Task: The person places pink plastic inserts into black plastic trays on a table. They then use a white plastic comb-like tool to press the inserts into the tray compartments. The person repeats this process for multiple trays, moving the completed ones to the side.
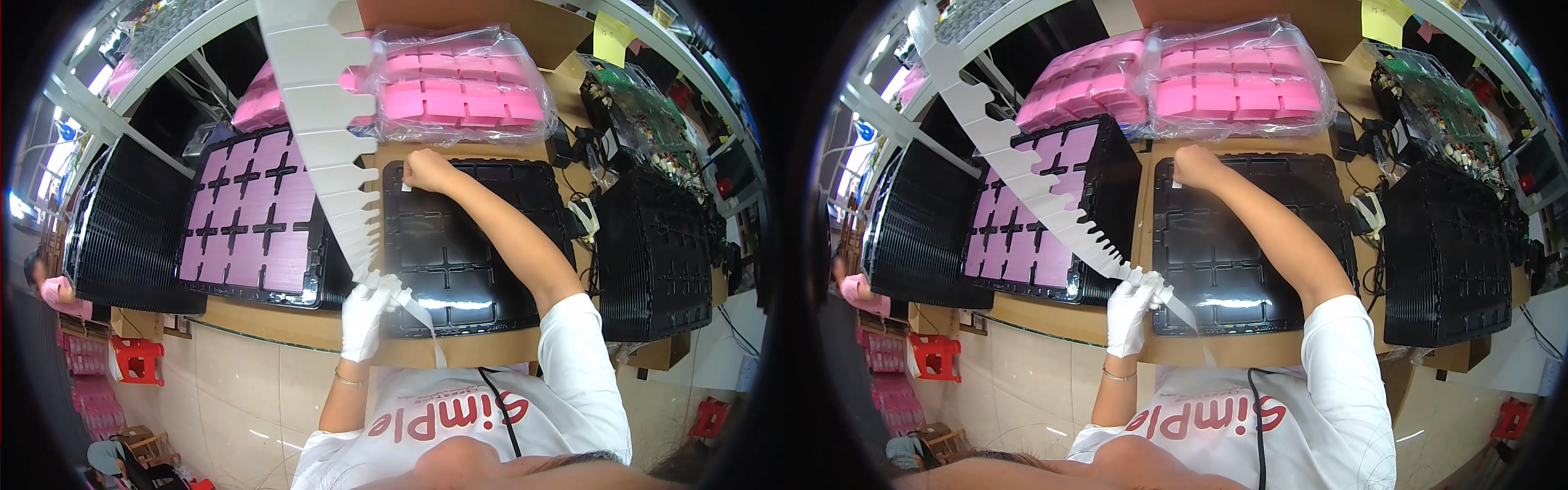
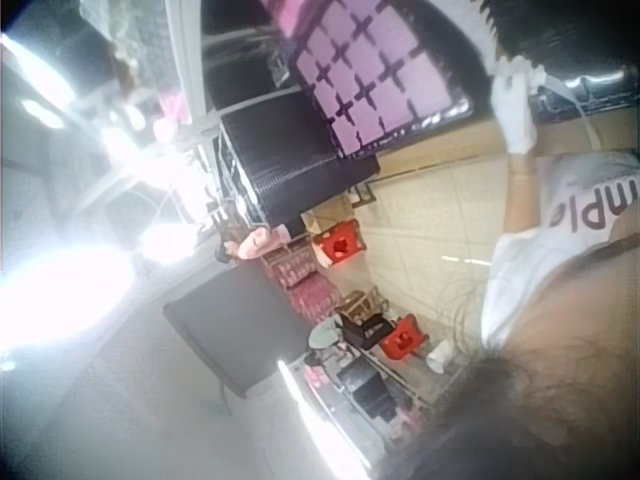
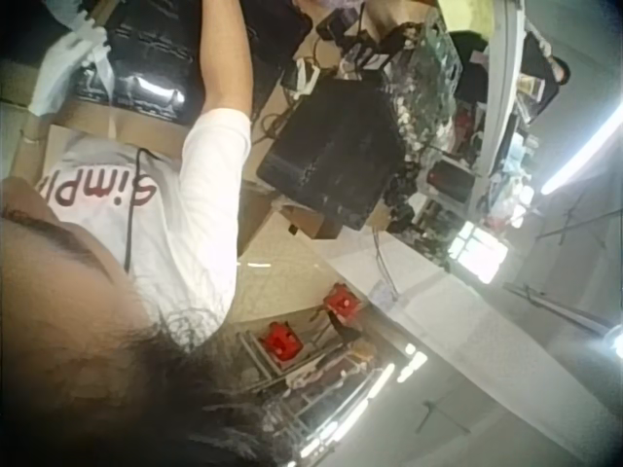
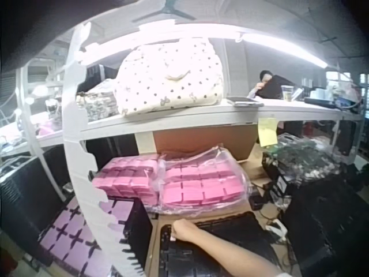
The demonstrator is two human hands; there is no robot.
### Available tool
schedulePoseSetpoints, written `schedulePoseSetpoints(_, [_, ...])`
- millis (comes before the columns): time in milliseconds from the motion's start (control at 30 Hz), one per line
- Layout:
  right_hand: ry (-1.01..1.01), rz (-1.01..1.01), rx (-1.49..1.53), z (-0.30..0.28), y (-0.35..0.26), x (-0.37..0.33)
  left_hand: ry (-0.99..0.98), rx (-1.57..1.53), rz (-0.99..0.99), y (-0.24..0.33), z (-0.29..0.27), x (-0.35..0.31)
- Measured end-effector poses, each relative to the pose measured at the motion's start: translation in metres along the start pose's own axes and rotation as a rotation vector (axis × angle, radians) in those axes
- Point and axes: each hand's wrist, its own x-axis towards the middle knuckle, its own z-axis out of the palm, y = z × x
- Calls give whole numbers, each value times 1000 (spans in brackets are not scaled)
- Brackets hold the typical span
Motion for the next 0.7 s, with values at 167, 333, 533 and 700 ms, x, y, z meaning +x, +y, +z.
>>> schedulePoseSetpoints(167, [-112,-107,303,-11,-8,-19,-31,28,-17,-6,-8,3])
schedulePoseSetpoints(333, [-4,220,1592,-24,-8,-72,-48,64,13,0,-9,0])
schedulePoseSetpoints(533, [-196,393,1608,-26,-61,-187,-101,51,17,14,17,-7])
schedulePoseSetpoints(700, [85,313,1063,-12,-99,-242,-134,25,69,9,39,-15])
